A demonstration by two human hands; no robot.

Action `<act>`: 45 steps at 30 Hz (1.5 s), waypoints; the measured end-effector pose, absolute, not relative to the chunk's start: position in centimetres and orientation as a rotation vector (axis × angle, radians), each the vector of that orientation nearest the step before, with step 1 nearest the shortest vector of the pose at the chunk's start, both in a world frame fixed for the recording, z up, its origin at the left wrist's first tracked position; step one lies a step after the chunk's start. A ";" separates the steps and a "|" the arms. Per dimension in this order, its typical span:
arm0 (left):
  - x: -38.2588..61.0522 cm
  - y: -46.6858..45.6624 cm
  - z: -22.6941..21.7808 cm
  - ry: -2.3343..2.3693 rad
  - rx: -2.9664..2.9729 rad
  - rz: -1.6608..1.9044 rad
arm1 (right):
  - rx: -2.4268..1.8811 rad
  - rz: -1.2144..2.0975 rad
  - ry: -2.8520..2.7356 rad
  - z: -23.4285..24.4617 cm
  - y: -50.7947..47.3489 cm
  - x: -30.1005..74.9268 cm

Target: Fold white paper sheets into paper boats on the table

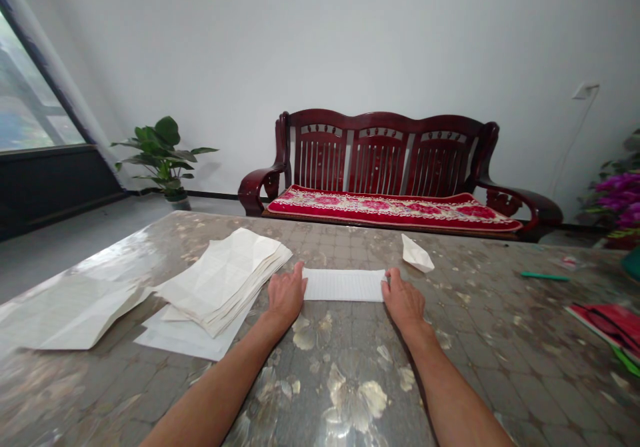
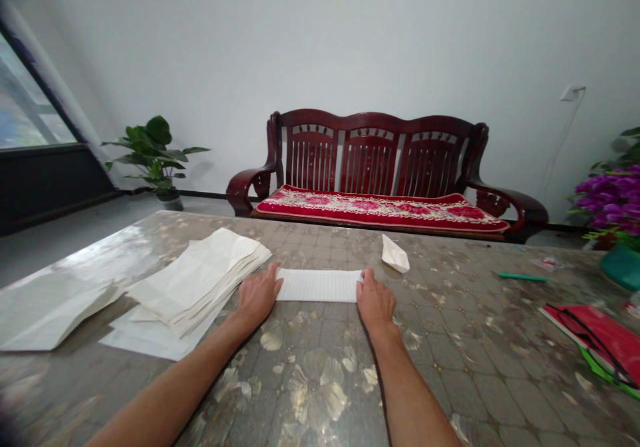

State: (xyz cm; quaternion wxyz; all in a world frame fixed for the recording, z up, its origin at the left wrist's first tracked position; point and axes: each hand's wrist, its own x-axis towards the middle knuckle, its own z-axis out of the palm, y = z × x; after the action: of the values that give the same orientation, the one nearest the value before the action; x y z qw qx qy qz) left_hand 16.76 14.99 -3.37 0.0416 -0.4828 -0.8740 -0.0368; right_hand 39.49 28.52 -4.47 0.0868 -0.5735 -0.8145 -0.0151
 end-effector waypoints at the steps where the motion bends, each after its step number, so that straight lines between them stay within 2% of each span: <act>1: 16.7 15.0 -3.5 -2.656 -1.491 -0.117 | -1.686 -0.056 -2.449 -4.5 28.5 39.5; 9: 16.5 15.0 -4.5 -2.419 -1.480 -0.218 | -1.532 -0.133 -2.540 -4.2 28.5 39.8; 16: 15.4 15.1 -4.7 -2.167 -2.130 -0.231 | -1.448 -0.292 -2.584 -4.1 28.6 40.2; 27: 21.8 17.2 -3.3 -2.410 -1.657 -0.071 | -1.386 -0.322 -2.583 -3.8 27.0 39.5; 32: 22.1 18.0 -4.3 -2.356 -1.886 -0.185 | -1.424 -0.301 -2.600 -3.5 26.5 39.2; 38: 21.3 17.9 -5.8 -2.257 -2.186 -0.374 | -1.368 -0.221 -2.675 -3.7 26.8 38.5; 45: 22.6 17.8 -6.5 -2.260 -2.075 -0.321 | -1.040 0.166 -2.691 -5.6 25.7 36.7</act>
State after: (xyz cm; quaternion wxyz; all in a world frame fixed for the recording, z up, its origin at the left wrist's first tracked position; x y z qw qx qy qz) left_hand 22.62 17.84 -6.54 0.0285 -0.6724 -0.7323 -0.1040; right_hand 36.68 25.74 -5.63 0.1255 -0.3572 -0.9238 0.0569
